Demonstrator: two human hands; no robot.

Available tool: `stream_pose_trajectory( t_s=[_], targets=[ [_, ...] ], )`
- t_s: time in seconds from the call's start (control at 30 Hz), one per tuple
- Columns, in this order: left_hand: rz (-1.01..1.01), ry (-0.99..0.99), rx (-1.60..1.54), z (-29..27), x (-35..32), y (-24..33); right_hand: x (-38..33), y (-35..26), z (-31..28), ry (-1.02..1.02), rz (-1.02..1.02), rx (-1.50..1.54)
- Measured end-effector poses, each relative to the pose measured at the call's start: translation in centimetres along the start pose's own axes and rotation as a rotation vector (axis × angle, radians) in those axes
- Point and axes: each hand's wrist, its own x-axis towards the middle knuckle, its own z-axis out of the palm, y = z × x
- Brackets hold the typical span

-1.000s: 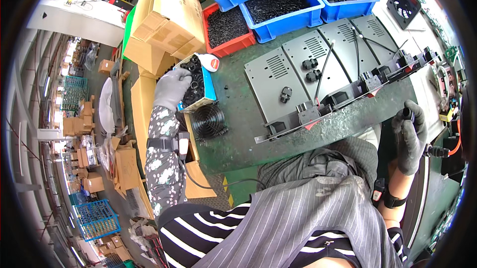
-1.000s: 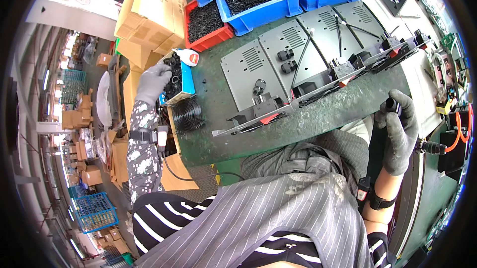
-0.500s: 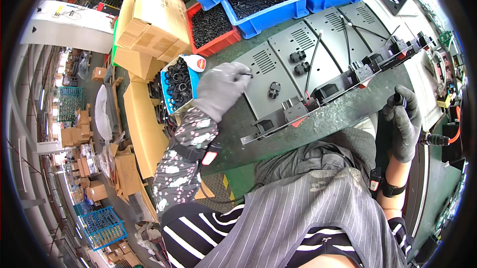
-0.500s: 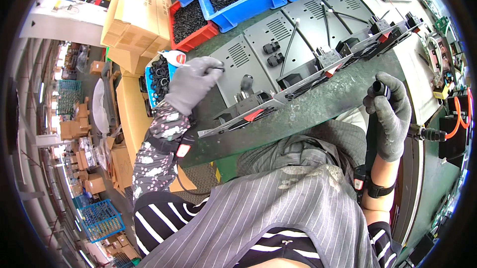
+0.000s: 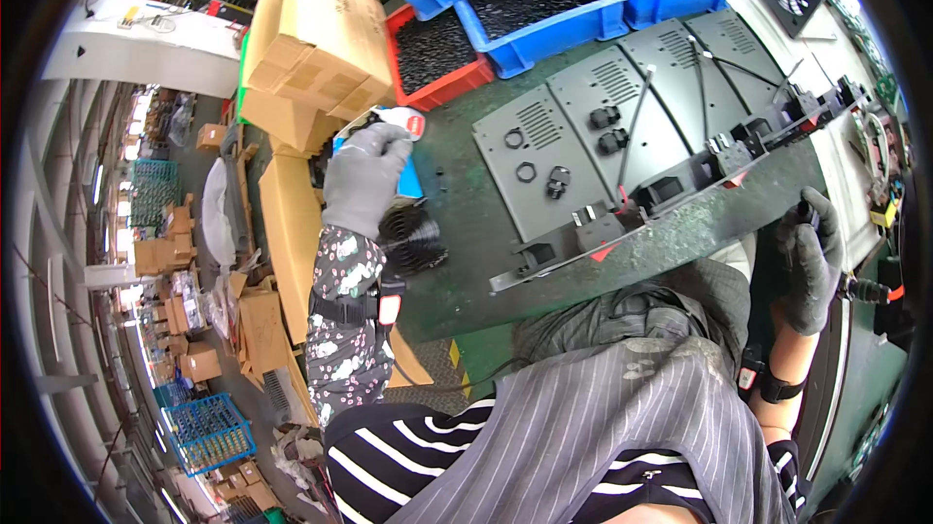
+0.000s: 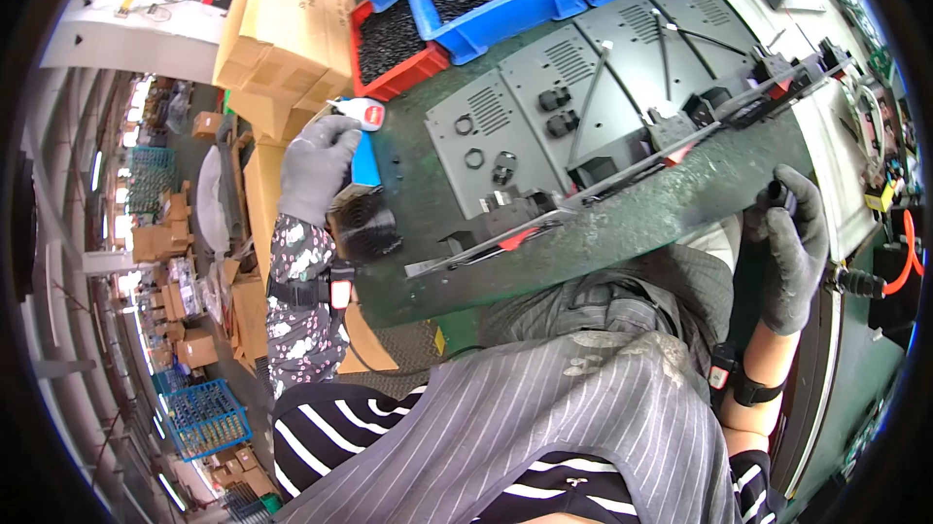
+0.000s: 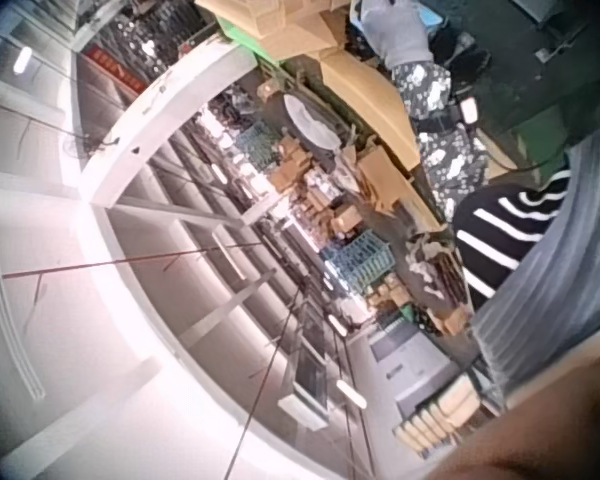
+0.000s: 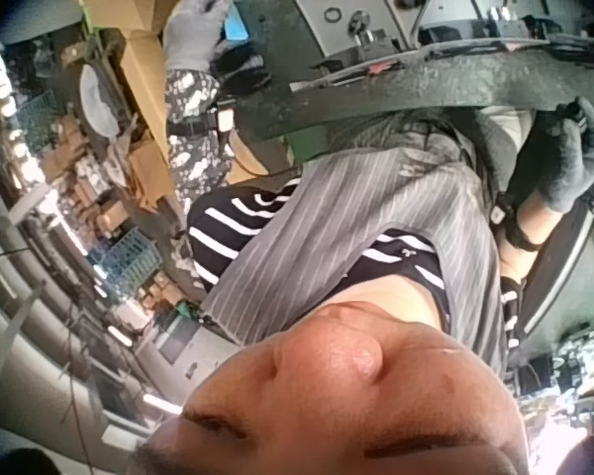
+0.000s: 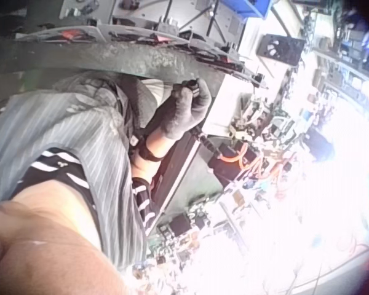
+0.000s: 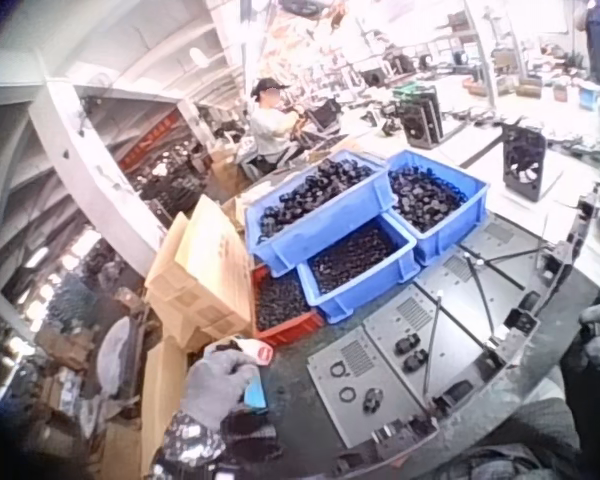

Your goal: Assembling cooling fans into a metal electronic housing and applying adhesive to internal components.

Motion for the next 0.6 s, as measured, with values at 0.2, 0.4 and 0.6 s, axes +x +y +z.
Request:
stream_pose_trajectory(
  t_s=[0.2, 0.4, 0.6],
  targets=[
    [-0.107, 0.046, 0.262, -2.9, 1.7, -6.0, 0.7, 0.5, -0.8, -0.038, 0.023, -0.015],
    [-0.126, 0.046, 0.276, -1.7, 3.3, -7.4, 0.6, 0.7, 0.1, -0.028, -0.005, -0.027],
    [0.037, 0.054, 0.442, -0.9, 4.5, -7.6, 0.4, 0.3, 0.0, -0.041, -0.002, -0.009]
  ],
)
